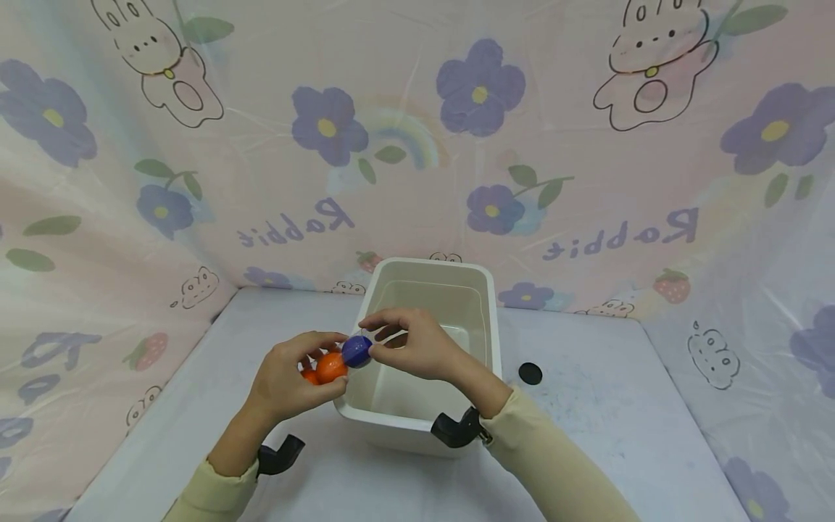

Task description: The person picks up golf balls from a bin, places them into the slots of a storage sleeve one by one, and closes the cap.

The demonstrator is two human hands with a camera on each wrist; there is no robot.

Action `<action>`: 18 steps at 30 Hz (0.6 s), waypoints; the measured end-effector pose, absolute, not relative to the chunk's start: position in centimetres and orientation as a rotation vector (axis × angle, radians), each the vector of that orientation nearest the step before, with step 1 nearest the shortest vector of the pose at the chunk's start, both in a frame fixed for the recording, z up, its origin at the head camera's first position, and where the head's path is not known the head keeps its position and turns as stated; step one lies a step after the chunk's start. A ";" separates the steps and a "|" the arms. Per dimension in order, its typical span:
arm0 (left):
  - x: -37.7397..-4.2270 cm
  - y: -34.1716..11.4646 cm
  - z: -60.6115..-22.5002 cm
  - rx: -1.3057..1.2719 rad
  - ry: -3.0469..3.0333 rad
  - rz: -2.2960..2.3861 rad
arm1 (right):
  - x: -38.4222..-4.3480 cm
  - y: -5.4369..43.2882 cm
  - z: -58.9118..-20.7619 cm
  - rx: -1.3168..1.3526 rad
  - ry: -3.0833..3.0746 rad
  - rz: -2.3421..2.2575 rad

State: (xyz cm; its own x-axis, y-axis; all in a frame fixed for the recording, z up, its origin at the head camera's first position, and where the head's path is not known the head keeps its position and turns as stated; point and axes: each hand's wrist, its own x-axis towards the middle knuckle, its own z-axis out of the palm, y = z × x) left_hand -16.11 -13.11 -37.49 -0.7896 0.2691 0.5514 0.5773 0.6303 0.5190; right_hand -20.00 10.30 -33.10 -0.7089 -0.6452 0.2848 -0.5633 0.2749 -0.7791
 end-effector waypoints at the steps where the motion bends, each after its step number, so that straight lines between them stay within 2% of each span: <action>1: -16.1 -13.1 -37.5 -0.670 -2.430 -0.985 | -20.0 10.4 -33.2 -1.168 2.445 -1.426; 7: -16.1 -13.1 -37.6 -0.666 -2.441 -0.981 | -20.0 10.9 -33.5 -1.188 2.510 -1.380; 18: -16.2 -13.4 -37.6 -0.637 -2.445 -0.953 | -19.6 13.6 -32.3 -1.072 2.596 -1.337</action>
